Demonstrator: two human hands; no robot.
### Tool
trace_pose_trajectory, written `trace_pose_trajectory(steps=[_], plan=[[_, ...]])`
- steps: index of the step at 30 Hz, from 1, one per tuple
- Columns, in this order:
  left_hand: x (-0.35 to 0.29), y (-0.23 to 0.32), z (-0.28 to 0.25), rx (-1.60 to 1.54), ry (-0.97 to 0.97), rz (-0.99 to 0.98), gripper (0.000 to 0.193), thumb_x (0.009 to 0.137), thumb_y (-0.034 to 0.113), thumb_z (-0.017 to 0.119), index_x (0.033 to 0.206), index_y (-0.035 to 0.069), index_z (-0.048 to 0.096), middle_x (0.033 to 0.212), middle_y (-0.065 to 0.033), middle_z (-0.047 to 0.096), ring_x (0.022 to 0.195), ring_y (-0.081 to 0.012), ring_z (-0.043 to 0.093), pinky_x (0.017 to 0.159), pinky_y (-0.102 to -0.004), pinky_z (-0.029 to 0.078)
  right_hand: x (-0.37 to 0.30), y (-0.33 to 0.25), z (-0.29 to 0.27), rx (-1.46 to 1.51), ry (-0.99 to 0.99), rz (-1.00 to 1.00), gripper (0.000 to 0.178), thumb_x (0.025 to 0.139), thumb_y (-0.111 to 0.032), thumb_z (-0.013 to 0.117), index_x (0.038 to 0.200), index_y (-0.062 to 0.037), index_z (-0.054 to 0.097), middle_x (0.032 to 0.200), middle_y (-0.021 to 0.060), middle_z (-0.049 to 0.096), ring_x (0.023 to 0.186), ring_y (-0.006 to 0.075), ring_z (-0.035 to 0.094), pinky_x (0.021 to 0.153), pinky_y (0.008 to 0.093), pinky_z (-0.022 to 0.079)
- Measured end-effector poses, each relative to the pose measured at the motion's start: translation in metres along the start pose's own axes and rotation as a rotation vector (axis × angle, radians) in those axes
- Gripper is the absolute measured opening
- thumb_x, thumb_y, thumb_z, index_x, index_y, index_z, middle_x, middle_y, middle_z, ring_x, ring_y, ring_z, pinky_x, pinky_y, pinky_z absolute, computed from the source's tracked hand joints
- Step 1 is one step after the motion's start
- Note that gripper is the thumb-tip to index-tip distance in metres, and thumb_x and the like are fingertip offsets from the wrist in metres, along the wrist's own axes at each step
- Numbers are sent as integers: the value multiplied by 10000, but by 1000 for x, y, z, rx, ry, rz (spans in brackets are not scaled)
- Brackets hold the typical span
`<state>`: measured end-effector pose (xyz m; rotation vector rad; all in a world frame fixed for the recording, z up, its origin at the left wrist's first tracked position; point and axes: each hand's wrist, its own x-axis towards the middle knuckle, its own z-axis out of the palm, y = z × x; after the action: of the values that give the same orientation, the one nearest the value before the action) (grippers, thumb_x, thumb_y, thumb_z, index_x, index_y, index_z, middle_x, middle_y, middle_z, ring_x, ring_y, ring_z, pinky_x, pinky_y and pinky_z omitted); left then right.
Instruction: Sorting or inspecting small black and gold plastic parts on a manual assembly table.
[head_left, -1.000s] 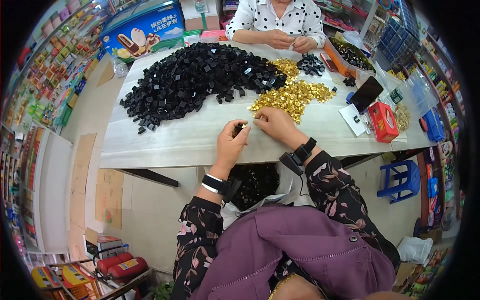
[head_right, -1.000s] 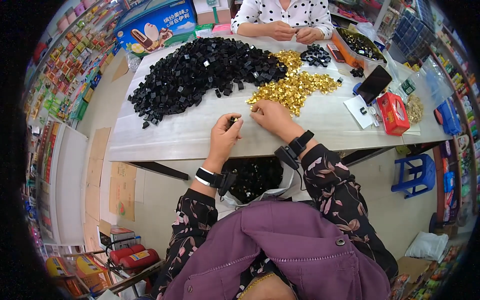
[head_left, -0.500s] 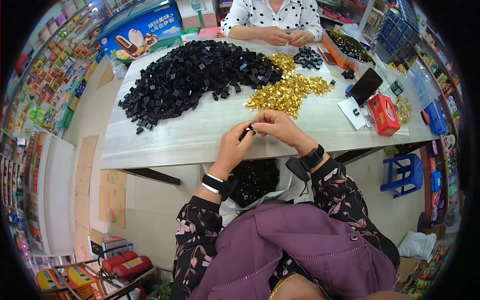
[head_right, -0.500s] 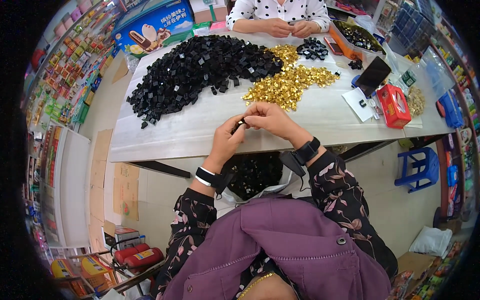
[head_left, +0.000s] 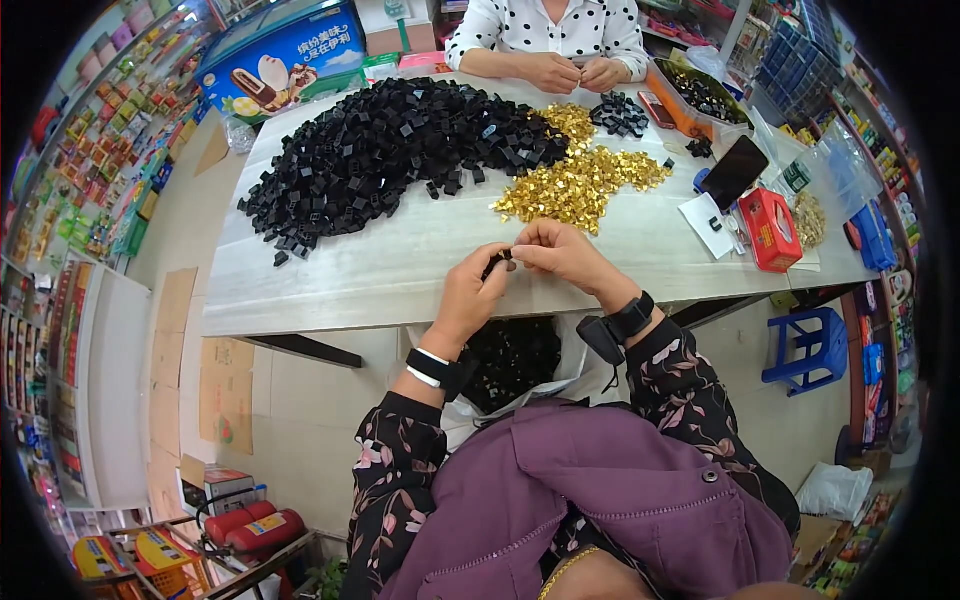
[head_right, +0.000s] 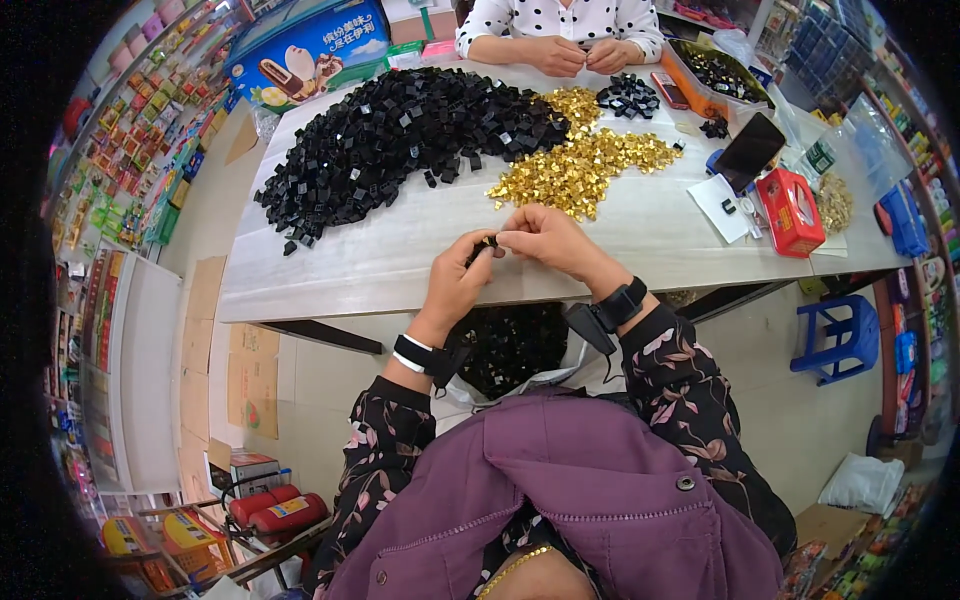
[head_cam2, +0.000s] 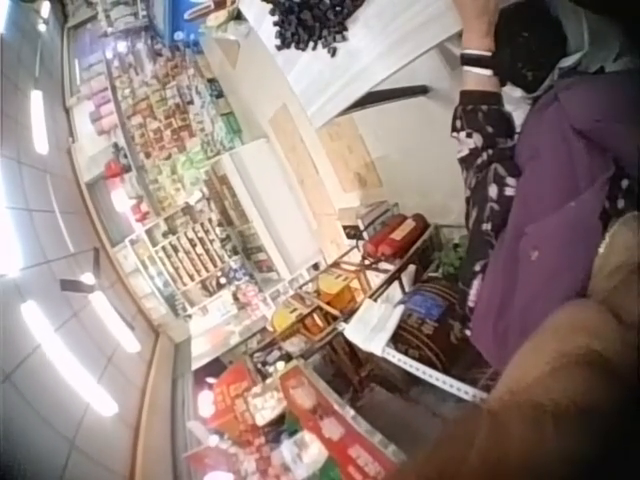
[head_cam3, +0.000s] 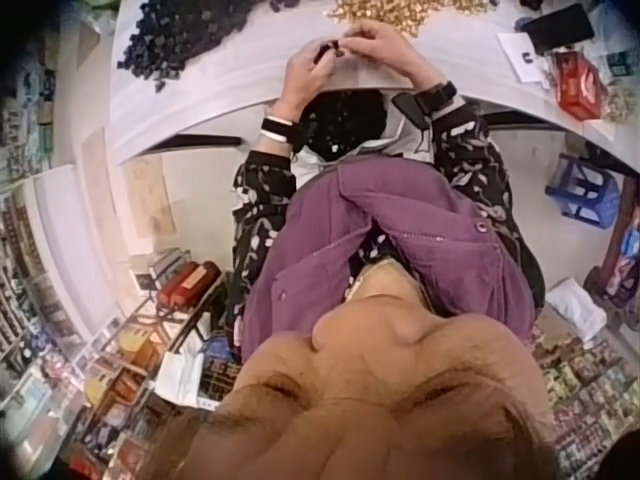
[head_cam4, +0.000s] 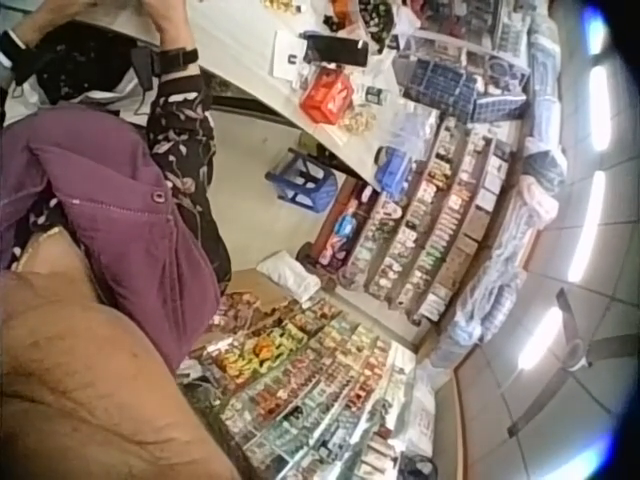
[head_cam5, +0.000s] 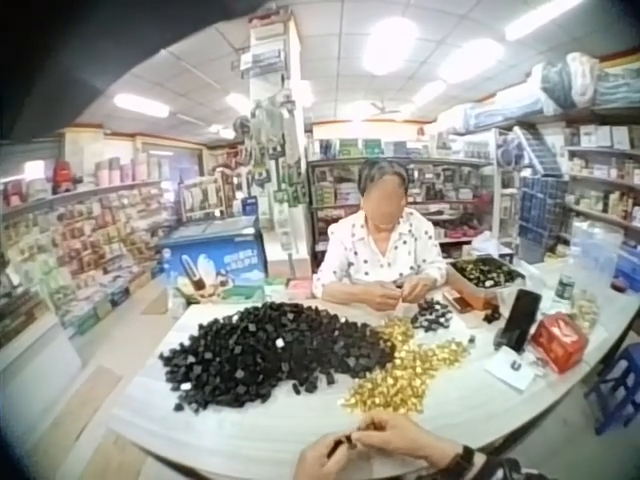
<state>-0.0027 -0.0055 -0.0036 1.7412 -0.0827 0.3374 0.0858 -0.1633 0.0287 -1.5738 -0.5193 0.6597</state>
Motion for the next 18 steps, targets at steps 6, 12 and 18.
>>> trace_pose_trajectory(steps=[6,12,18], plan=[[0,-11,-2,160,-12,50,212,856,60,529,1053,10,587,903,-105,648,743,-165,608,695,-281,480,0,-2,3,-41,-72,69,172,847,-227,643,843,-62,594,714,-24,569,622,42,508,555,185,409],[-1,-8,-4,50,46,92,206,875,72,513,1057,18,592,896,-81,636,696,-121,586,616,-249,471,16,-4,-3,-41,-158,220,219,847,-299,642,831,-82,619,723,-30,588,585,35,503,518,187,416],[6,4,-11,-349,95,-201,188,903,117,501,1048,38,590,890,-55,623,624,-68,537,492,-194,405,31,1,-1,-89,-82,100,265,842,-333,633,848,-69,621,717,-20,584,599,63,517,522,211,430]])
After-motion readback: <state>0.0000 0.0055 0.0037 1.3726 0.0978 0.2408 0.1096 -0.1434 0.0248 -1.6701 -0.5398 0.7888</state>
